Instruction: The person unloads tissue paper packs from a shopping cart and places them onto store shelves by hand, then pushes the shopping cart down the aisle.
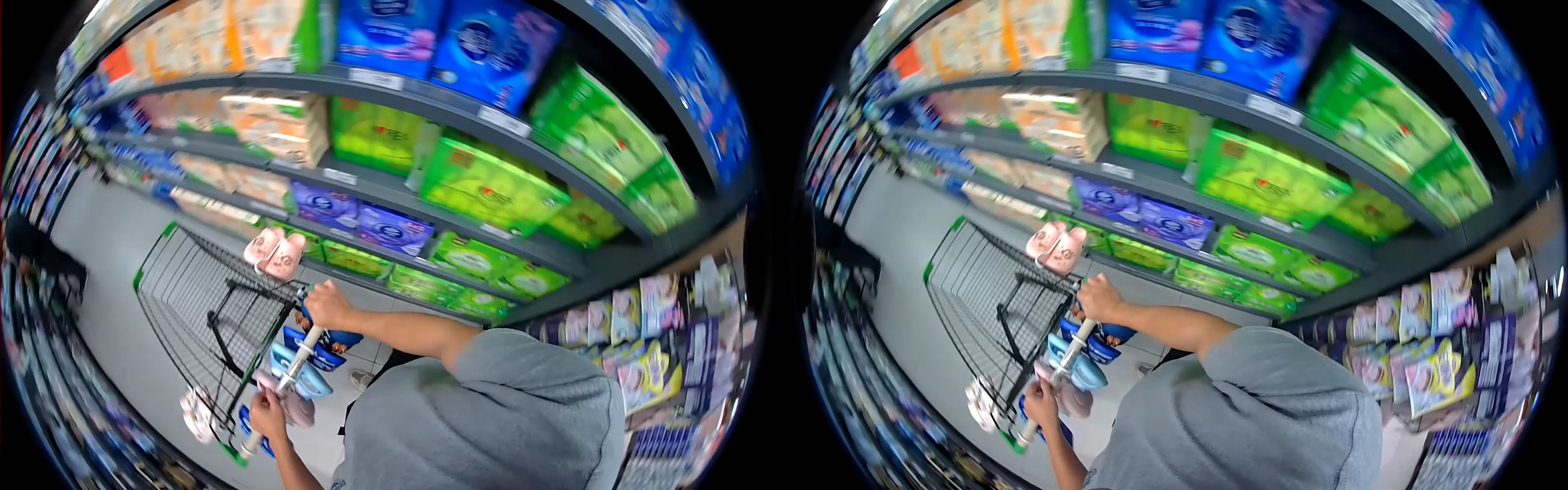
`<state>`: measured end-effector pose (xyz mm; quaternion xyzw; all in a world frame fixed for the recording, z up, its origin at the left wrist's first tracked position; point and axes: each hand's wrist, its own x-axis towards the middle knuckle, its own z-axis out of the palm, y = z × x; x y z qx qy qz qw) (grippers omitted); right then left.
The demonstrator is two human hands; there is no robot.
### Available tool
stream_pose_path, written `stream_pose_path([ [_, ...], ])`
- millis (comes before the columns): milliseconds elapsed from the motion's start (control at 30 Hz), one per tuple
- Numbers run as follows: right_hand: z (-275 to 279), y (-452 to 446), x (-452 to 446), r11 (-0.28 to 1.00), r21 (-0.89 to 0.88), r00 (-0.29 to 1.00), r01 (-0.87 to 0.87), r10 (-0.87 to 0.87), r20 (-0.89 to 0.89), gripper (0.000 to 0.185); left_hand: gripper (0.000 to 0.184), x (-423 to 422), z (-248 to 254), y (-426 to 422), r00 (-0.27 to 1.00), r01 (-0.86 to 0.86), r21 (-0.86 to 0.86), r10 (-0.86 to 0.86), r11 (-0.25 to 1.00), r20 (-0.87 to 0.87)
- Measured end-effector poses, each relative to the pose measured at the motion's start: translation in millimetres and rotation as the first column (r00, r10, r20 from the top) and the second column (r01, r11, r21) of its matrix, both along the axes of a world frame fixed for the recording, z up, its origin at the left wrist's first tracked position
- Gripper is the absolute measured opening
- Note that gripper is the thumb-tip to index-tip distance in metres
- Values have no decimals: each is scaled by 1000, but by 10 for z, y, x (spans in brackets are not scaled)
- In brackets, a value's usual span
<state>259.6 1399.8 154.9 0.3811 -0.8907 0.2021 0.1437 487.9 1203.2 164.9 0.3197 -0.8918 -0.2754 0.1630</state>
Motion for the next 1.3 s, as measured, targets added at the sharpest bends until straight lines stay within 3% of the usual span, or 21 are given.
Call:
stream_pose_path([
  [233, 94, 560, 386, 998, 31, 977, 62, -67, 200, 14, 32, 252, 67, 573, 970, 58, -153, -19, 986, 241],
  [300, 155, 714, 484, 999, 39, 963, 4, -14, 270, 13, 35, 315, 22, 728, 974, 91, -199, -46, 976, 222],
  [467, 31, 1076, 744, 998, -27, 966, 60, -51, 254, 12, 41, 527, -35, 1009, 960, 111, -240, -41, 964, 277],
  [600, 1, 1376, 972, 989, -137, 935, 61, -9, 354, 9, 44, 709, -68, 1224, 954, 122, -317, -24, 940, 297],
  [667, 12, 1505, 1097, 976, -189, 897, 103, -9, 441, 23, 45, 823, -66, 1321, 957, 108, -351, -2, 930, 290],
  [767, 52, 1722, 1251, 966, -204, 844, 158, -25, 535, 31, 45, 984, -104, 1460, 961, 121, -351, -21, 929, 276],
  [800, -7, 1770, 1307, 948, -274, 855, 164, 2, 519, 20, 45, 1038, -159, 1492, 961, 115, -367, -9, 923, 278],
  [867, -86, 1851, 1407, 939, -278, 859, 204, -35, 510, 15, 45, 1140, -182, 1588, 957, 118, -367, -8, 923, 289],
  [967, -171, 2011, 1629, 924, -312, 878, 219, -47, 475, 12, 45, 1400, -173, 1816, 963, 75, -384, 34, 920, 269],
  [1067, -208, 2198, 1760, 909, -323, 885, 262, -92, 457, 10, 41, 1459, -138, 2074, 980, 118, -370, -48, 921, 194],
  [1200, -227, 2384, 1956, 900, -331, 906, 284, -139, 399, 7, 40, 1676, -203, 2255, 972, 141, -386, -54, 912, 228],
  [1300, -201, 2473, 2097, 920, -296, 914, 255, -130, 385, 9, 38, 1838, -167, 2301, 965, 173, -292, -103, 941, 240],
])
